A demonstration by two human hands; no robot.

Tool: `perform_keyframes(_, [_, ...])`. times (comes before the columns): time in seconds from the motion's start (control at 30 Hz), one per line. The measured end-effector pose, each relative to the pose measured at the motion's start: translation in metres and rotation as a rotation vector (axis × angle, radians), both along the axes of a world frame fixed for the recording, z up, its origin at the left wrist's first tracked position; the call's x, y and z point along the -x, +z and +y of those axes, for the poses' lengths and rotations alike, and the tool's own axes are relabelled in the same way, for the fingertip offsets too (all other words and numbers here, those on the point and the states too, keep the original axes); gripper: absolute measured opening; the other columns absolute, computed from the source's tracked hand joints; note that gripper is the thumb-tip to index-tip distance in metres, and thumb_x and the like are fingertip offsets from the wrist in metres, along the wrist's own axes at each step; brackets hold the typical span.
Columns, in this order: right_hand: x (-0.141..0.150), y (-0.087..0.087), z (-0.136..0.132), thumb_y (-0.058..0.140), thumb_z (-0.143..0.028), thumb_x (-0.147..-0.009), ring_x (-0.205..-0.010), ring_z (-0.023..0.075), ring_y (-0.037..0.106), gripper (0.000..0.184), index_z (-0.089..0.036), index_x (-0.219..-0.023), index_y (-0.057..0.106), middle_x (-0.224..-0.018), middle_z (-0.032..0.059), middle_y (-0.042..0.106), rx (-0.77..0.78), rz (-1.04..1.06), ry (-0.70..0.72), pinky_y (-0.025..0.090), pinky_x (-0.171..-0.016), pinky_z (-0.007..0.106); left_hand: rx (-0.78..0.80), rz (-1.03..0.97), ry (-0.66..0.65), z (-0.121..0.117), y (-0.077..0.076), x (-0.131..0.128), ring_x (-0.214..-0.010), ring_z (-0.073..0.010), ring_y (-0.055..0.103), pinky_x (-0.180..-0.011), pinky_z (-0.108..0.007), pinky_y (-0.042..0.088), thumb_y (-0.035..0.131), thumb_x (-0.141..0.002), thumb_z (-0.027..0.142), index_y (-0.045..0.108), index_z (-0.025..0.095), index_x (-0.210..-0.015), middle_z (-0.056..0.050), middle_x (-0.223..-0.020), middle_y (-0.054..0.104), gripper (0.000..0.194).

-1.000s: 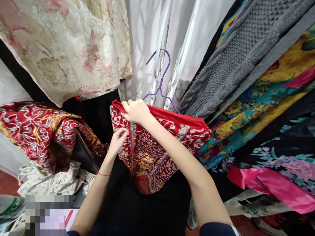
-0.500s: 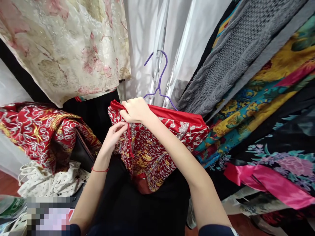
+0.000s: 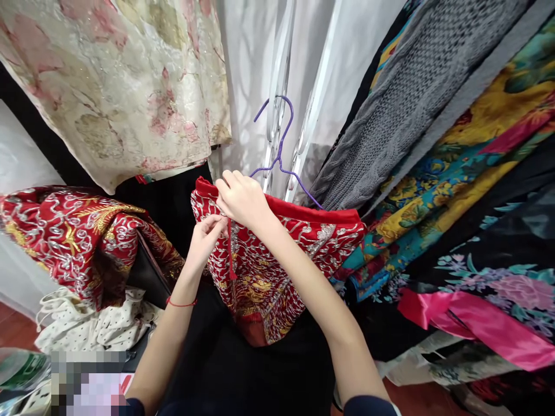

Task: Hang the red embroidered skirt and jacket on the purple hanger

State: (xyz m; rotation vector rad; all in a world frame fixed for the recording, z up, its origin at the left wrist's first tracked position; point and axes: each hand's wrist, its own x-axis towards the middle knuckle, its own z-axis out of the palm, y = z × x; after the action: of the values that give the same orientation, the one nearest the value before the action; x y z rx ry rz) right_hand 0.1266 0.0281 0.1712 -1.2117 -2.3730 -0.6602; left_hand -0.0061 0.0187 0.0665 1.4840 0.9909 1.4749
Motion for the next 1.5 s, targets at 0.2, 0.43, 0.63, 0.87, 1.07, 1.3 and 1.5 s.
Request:
perform_keyframes(0.2, [-0.005,0.004,-0.031,0.036,-0.008,-0.094,-0.088,0.0239,0.054,0.03,-0.013,-0.091,0.065,-0.089,0.0127,0.065,-0.134,0.128,-0.144,0.037,-0.083,0.039,0.022,-0.063,0.016,0.007,-0.018,0.0,-0.079,-0.0149,0.062,-0.076,-0.026,0.049,0.066,-0.082,0.047,0.063,0.019,-0.08,-0.001,-0.079,0.066,0.029])
perform_keyframes(0.43, [-0.03,0.002,-0.075,0.055,-0.02,-0.088,-0.062,0.0105,0.053,0.009,-0.018,-0.085,0.063,-0.073,-0.0009,0.063,0.453,0.687,0.502,0.042,-0.061,0.024,0.068,-0.192,-0.073,0.011,-0.025,0.0,-0.066,-0.012,0.06,-0.07,-0.025,0.051,0.069,-0.082,0.047,0.062,0.018,-0.079,0.0,-0.072,0.064,0.03])
perform_keyframes(0.63, [-0.015,-0.057,-0.06,0.05,-0.022,-0.092,-0.054,0.009,0.053,0.02,-0.018,-0.078,0.064,-0.064,-0.0019,0.062,0.645,0.786,0.109,0.039,-0.058,0.021,0.09,-0.208,-0.121,0.009,-0.033,0.001,-0.053,-0.0075,0.049,-0.054,-0.02,0.042,0.066,-0.086,0.051,0.058,0.019,-0.08,0.004,-0.061,0.055,0.033])
perform_keyframes(0.87, [0.014,-0.087,-0.036,0.054,-0.048,-0.094,-0.057,0.0131,0.058,0.036,-0.021,-0.074,0.069,-0.061,-0.0005,0.067,0.569,0.905,-0.088,0.041,-0.062,0.025,0.103,-0.096,-0.134,0.0,-0.028,0.011,-0.041,-0.0064,0.041,-0.044,-0.019,0.034,0.064,-0.083,0.059,0.057,0.018,-0.083,0.008,-0.05,0.047,0.041])
perform_keyframes(1.07, [0.029,-0.116,-0.023,0.065,-0.049,-0.081,-0.051,0.0123,0.056,0.032,-0.018,-0.081,0.071,-0.055,-0.0027,0.06,0.774,1.481,0.194,0.046,-0.057,0.026,-0.013,0.19,0.071,-0.017,-0.025,0.013,-0.055,-0.0115,0.058,-0.057,-0.022,0.043,0.051,-0.093,0.04,0.059,0.018,-0.089,0.002,-0.064,0.063,0.023])
perform_keyframes(1.3, [0.041,-0.122,-0.028,0.075,-0.046,-0.071,-0.047,0.0058,0.04,0.03,-0.017,-0.07,0.066,-0.052,-0.0063,0.051,0.814,1.79,0.262,0.029,-0.045,0.021,-0.13,0.797,0.268,-0.023,-0.011,0.027,-0.063,-0.0144,0.061,-0.059,-0.025,0.035,0.045,-0.096,0.025,0.056,0.02,-0.082,-0.001,-0.073,0.067,0.019])
perform_keyframes(1.5, [0.049,-0.121,-0.026,0.078,-0.045,-0.065,-0.041,0.0025,0.027,0.033,-0.018,-0.064,0.058,-0.049,-0.0095,0.042,0.806,1.984,0.255,0.017,-0.039,0.021,-0.145,1.012,0.196,-0.035,-0.006,0.029,-0.085,-0.0187,0.069,-0.066,-0.026,0.04,0.043,-0.096,0.021,0.059,0.023,-0.09,-0.002,-0.093,0.073,0.017])
